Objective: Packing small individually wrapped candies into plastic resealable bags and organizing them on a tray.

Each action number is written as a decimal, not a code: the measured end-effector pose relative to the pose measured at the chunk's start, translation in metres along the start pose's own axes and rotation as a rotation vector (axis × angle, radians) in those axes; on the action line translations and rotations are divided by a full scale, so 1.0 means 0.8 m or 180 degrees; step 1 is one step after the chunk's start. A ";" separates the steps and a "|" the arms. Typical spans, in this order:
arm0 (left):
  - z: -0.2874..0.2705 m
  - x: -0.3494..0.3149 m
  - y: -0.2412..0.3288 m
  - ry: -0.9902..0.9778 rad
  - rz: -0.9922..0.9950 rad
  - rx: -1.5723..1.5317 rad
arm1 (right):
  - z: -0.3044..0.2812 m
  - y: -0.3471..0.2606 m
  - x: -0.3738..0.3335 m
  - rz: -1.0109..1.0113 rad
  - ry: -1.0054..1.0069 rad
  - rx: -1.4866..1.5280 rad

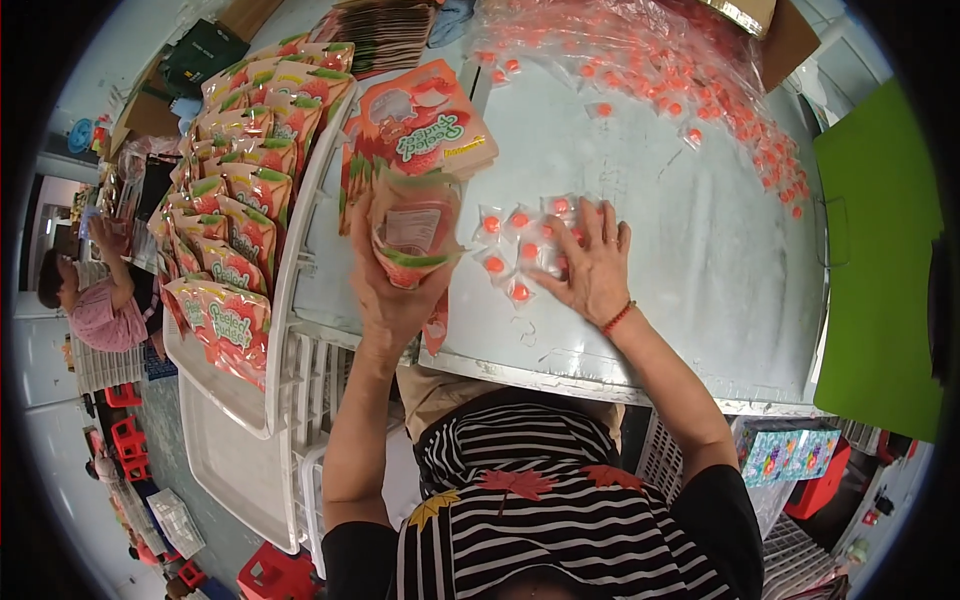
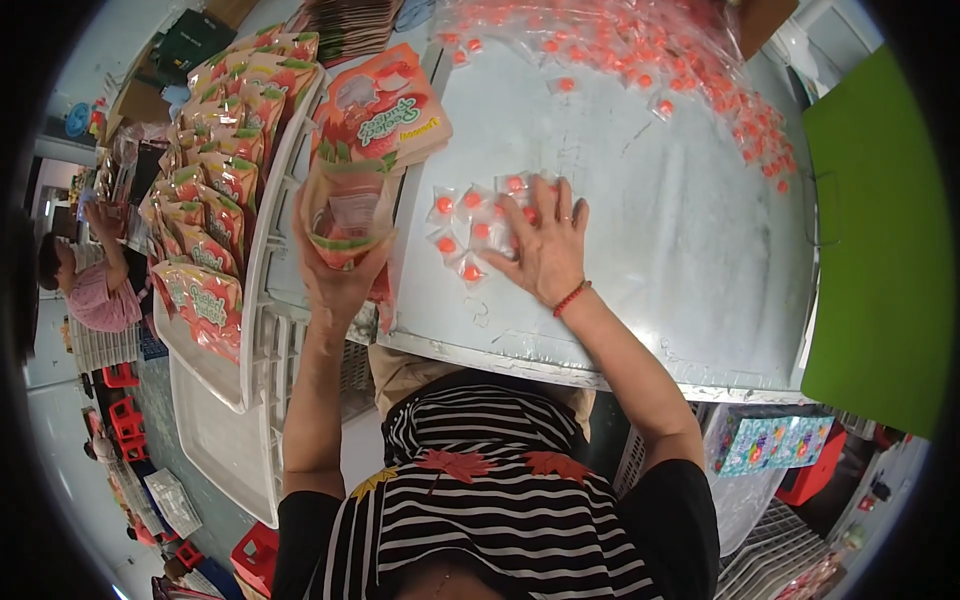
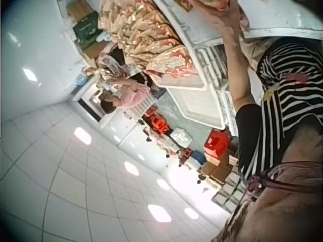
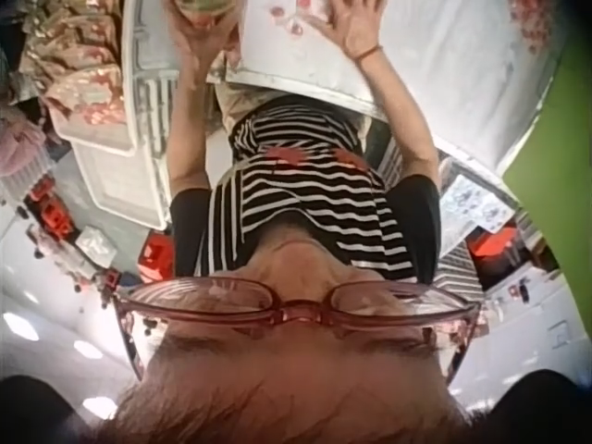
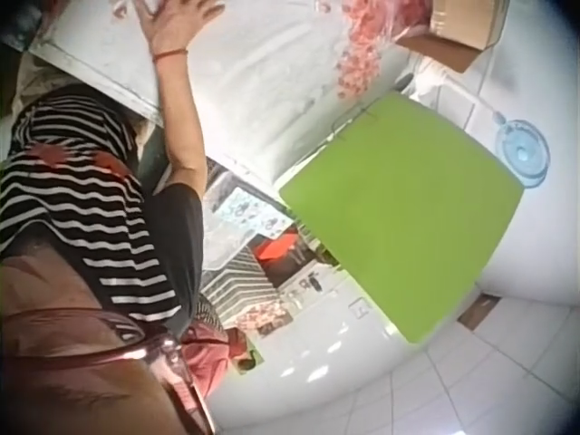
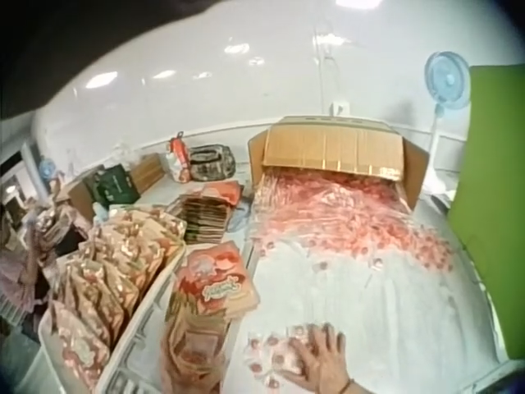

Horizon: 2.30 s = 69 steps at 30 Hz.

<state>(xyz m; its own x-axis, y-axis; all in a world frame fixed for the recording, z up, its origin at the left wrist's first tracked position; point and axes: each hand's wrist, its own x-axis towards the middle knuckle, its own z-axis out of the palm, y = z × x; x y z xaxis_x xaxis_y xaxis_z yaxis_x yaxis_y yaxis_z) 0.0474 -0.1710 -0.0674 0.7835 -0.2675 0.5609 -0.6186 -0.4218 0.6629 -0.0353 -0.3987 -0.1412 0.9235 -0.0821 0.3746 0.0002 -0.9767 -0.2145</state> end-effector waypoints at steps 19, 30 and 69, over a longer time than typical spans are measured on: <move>0.046 -0.012 0.008 -0.0967 0.0617 0.0790 | -0.081 -0.054 0.101 0.2350 0.1285 0.5885; 0.061 -0.011 0.013 -0.0662 0.0415 0.0501 | -0.060 -0.078 0.064 0.0799 0.0775 0.2917; -0.028 0.005 -0.026 0.0314 -0.0428 -0.0946 | -0.064 -0.022 0.078 -0.0211 0.0496 0.1788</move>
<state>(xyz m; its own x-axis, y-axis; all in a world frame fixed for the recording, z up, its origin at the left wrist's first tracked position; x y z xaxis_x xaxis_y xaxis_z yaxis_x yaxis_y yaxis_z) 0.0618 -0.1442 -0.0680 0.8586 -0.1353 0.4944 -0.5118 -0.1728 0.8415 0.0027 -0.3969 -0.0675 0.8474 -0.0940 0.5226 0.2985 -0.7296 -0.6152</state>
